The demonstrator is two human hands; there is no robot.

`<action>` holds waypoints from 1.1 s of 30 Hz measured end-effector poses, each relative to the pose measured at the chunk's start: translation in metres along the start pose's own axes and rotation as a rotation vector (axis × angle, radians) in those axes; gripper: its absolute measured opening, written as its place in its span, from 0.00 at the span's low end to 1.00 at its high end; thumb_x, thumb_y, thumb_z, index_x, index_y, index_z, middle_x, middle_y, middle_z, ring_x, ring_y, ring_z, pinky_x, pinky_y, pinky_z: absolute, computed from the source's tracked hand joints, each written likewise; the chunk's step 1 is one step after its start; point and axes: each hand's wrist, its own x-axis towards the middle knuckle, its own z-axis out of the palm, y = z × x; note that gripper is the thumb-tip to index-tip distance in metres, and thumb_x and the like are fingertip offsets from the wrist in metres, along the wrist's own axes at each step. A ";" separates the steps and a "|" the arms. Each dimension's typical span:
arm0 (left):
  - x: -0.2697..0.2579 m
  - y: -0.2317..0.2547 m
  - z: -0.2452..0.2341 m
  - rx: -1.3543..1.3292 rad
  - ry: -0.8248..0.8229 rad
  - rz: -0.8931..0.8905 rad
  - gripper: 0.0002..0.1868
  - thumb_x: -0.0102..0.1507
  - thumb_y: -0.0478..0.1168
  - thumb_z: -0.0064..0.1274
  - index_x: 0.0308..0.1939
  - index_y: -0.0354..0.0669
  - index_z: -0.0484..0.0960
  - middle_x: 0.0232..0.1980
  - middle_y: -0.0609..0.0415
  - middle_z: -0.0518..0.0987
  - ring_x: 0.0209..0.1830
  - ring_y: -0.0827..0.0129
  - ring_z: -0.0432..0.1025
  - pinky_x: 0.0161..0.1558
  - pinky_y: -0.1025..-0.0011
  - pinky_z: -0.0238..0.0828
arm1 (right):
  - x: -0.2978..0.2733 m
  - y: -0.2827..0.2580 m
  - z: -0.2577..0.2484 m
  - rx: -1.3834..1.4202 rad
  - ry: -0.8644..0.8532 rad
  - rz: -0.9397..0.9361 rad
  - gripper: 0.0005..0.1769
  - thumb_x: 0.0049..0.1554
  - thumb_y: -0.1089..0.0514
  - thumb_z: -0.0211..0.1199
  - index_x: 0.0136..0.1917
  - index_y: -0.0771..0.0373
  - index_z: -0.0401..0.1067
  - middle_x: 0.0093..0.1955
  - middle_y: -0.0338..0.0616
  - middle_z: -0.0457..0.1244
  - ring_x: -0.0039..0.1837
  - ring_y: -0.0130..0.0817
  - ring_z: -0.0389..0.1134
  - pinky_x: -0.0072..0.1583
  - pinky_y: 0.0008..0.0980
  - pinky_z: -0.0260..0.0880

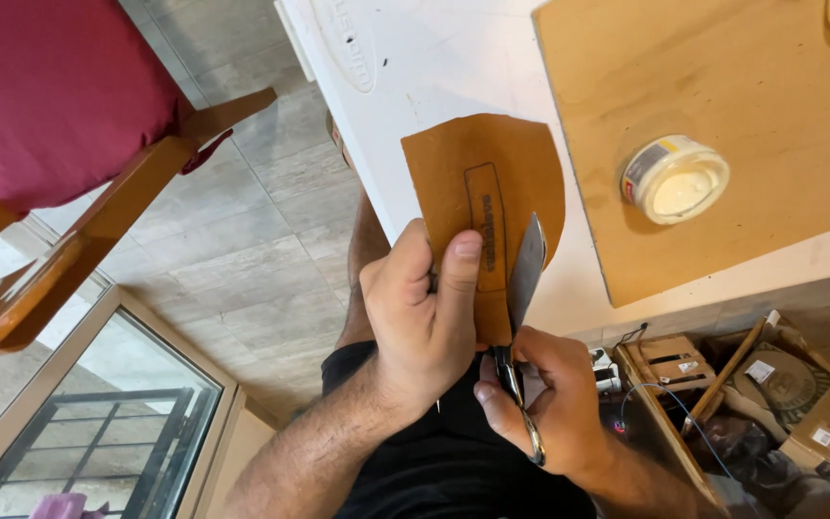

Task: Cutting a leather shape with scissors and applying a substance to a small leather strip

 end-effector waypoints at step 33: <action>0.009 0.023 0.002 -0.006 0.021 0.162 0.12 0.72 0.39 0.42 0.33 0.42 0.70 0.25 0.63 0.64 0.22 0.75 0.57 0.24 0.75 0.56 | -0.001 -0.018 -0.004 -0.004 0.094 -0.135 0.16 0.56 0.46 0.60 0.40 0.62 0.72 0.30 0.33 0.65 0.30 0.24 0.62 0.35 0.23 0.63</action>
